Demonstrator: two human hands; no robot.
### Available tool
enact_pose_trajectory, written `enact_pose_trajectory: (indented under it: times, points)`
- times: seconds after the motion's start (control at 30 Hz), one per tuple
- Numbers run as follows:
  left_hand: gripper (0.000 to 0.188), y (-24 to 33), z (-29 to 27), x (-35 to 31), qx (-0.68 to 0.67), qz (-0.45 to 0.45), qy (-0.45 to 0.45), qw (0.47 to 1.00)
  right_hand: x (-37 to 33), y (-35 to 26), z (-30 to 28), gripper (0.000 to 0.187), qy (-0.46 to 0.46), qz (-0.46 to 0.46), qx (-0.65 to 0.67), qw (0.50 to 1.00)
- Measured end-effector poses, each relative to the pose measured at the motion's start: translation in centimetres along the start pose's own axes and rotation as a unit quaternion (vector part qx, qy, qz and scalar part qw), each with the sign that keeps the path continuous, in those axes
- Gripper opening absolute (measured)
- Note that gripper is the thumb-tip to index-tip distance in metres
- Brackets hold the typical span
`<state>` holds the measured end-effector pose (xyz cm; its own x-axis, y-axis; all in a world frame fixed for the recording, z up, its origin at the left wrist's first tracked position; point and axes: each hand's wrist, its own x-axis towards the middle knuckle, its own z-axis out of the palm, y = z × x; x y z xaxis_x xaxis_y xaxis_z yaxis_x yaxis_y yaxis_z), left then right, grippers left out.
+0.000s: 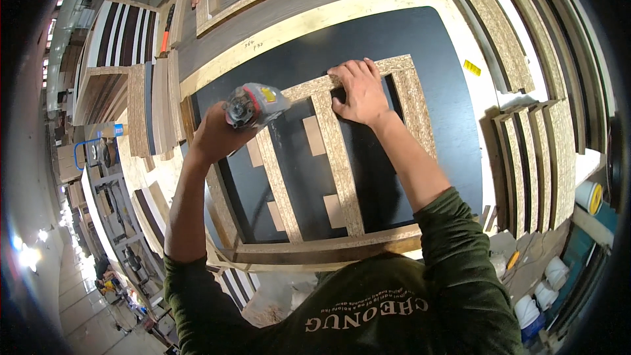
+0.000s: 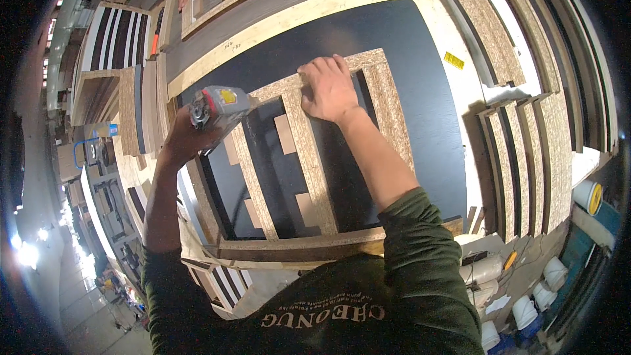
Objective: Assembling a wooden frame by positioning slats and securing them with a pneumatic nail gun.
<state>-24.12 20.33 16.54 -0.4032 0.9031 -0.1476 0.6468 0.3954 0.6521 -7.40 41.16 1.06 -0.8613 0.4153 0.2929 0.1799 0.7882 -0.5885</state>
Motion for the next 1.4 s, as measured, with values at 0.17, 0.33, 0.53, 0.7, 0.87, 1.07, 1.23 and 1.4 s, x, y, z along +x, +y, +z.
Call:
enact_pose_trajectory:
  times: [0.17, 0.33, 0.53, 0.7, 0.87, 1.07, 1.23, 1.4]
  points:
    - [0.021, 0.5, 1.5, 3.7, 0.018, 0.028, -0.023, 0.999, 0.1, 0.1, -0.6, 0.05, -0.013, 0.029, 0.01, 0.999]
    - [0.022, -1.2, 2.5, 5.3, 0.042, 0.016, -0.064, 0.997, 0.3, -0.1, -0.8, 0.045, -0.005, 0.029, 0.013, 0.999]
    - [0.025, -1.2, 3.3, 6.5, 0.028, 0.032, -0.072, 0.996, 0.3, 0.1, -0.8, 0.042, -0.013, 0.032, 0.016, 0.999]
    - [0.026, -1.6, 2.8, 6.6, 0.051, 0.01, -0.09, 0.995, 0.4, 0.0, -0.8, 0.042, -0.011, 0.032, 0.018, 0.999]
    - [0.027, -0.2, 3.2, 6.9, 0.061, -0.012, -0.091, 0.994, 0.2, 0.4, -0.7, 0.042, -0.019, 0.038, 0.003, 0.999]
    - [0.025, -1.6, 3.2, 6.6, 0.063, 0.006, -0.091, 0.994, 0.5, -0.1, -0.5, 0.041, -0.013, 0.027, 0.009, 1.0]
    - [0.022, -1.1, 3.7, 6.7, 0.063, 0.0, -0.097, 0.993, 0.3, 0.0, -0.8, 0.043, -0.033, 0.032, 0.003, 0.999]
    - [0.022, -0.2, 3.9, 7.1, 0.049, 0.04, -0.081, 0.995, 0.2, 0.1, -0.8, 0.044, -0.014, 0.026, -0.001, 1.0]
